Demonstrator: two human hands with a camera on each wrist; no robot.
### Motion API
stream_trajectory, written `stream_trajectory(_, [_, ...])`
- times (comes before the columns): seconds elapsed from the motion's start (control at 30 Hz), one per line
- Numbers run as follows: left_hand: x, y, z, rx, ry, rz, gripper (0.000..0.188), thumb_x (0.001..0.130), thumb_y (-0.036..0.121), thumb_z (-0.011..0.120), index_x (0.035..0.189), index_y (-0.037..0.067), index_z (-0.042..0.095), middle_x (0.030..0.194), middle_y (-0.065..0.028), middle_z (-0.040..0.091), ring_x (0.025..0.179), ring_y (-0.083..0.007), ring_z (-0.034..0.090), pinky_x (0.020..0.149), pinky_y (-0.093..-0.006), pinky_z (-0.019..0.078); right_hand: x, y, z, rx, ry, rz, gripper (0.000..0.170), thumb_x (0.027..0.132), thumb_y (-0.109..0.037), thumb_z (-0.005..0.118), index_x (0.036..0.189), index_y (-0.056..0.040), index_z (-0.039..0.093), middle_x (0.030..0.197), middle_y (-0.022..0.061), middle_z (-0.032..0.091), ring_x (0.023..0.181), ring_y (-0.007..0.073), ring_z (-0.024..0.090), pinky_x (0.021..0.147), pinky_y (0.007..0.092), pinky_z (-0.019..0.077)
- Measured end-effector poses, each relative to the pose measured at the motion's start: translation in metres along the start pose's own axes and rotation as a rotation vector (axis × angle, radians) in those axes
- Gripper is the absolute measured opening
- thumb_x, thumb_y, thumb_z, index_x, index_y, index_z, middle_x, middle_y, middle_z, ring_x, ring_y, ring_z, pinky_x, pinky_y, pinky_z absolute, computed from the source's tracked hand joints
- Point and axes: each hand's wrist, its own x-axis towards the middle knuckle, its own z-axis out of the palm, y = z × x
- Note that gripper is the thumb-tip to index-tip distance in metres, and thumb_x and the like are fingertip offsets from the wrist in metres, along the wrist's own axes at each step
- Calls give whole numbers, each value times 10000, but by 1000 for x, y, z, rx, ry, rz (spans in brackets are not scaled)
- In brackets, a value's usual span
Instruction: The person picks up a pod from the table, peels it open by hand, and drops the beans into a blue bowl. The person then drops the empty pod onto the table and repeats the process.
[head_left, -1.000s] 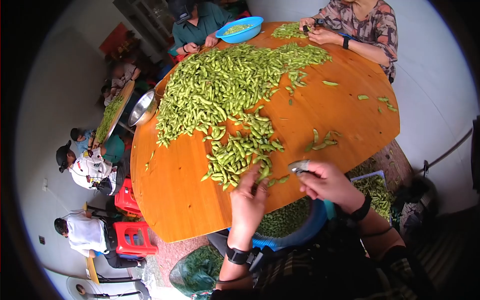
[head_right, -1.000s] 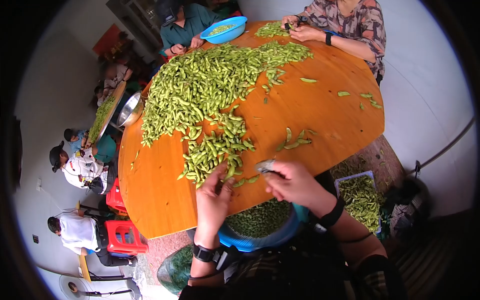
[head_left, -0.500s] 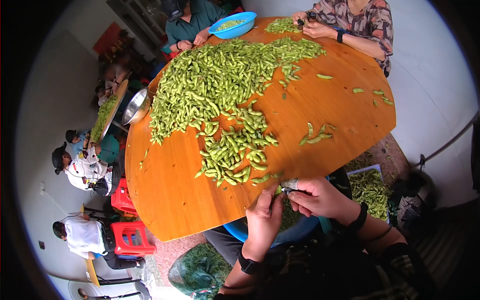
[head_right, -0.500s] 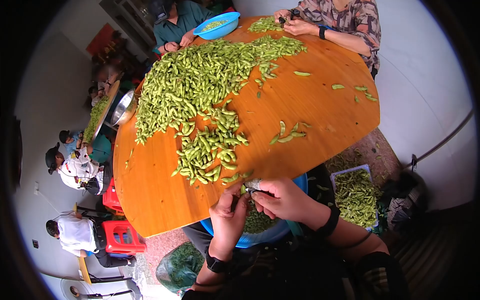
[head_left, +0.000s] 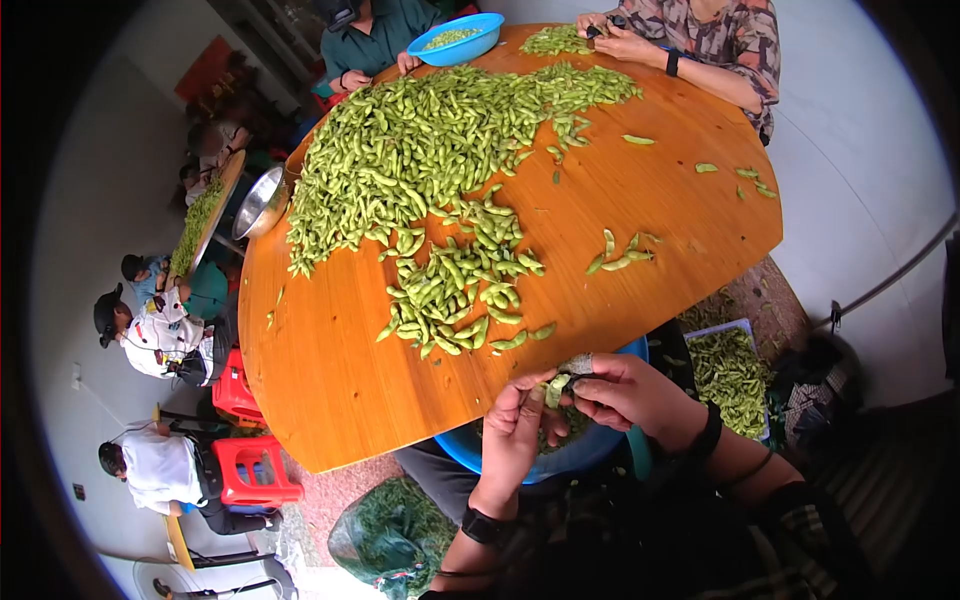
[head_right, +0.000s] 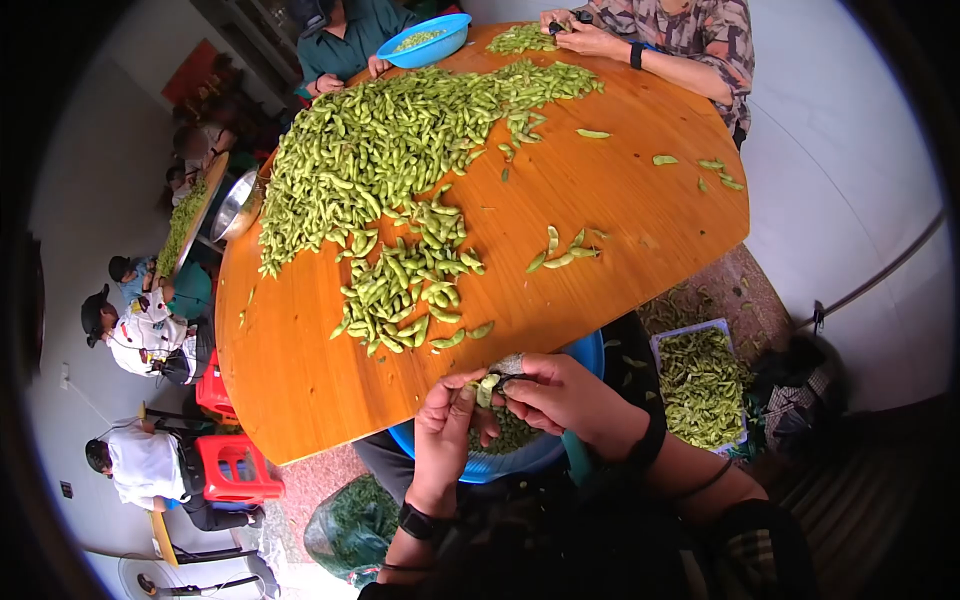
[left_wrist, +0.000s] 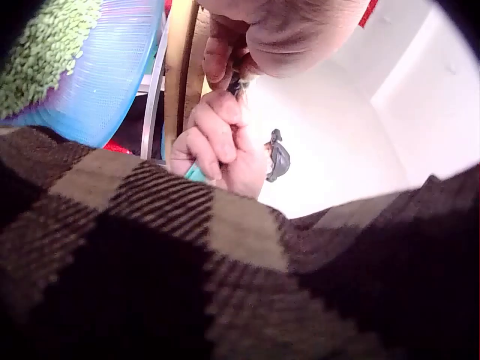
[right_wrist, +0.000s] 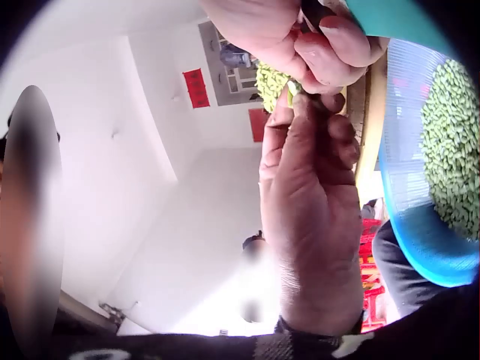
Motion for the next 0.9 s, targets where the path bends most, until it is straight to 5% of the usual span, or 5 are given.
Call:
stream_trajectory(0.07, [0, 1, -4, 6, -46, -50, 264, 1044, 152, 402, 1250, 31, 515, 935, -72, 657, 648, -101, 599, 541, -207, 472, 0, 1, 1, 14, -2, 44, 137, 991, -106, 486, 1030, -29, 592, 690, -31, 512, 539, 25, 409, 481, 182, 304])
stream_trajectory(0.33, [-6, 7, -3, -88, -44, -189, 297, 1001, 90, 339, 1234, 2, 501, 877, -80, 622, 685, -137, 607, 558, -239, 477, -1, 11, 25, -592, 58, -541, 113, 940, -1, 498, 986, 54, 585, 730, 85, 634, 657, 116, 632, 592, 286, 490])
stream_trajectory(0.5, [-5, 3, -1, -203, -1, -257, 349, 902, -10, 335, 1190, 2, 533, 859, -57, 607, 657, -122, 538, 565, -231, 421, -2, 12, 30, -470, 125, -430, 115, 939, 5, 515, 994, 48, 607, 755, 92, 649, 683, 137, 638, 638, 280, 502])
stream_trajectory(0.73, [-17, -7, -1, -90, -77, -90, 177, 1034, 170, 449, 1148, 54, 518, 770, 19, 509, 640, -66, 432, 573, -207, 350, 2, 21, 31, -595, 156, -547, 160, 908, 4, 544, 1054, 33, 604, 779, 148, 653, 653, 225, 654, 599, 298, 505])
stream_trajectory(0.9, [-20, -15, -5, -34, -9, -92, 149, 1020, 125, 466, 1135, 66, 540, 782, 45, 494, 661, -35, 416, 583, -177, 351, 0, 24, 29, -474, 202, -415, 218, 925, -23, 553, 1127, 27, 617, 742, 64, 643, 629, 100, 588, 576, 252, 477])
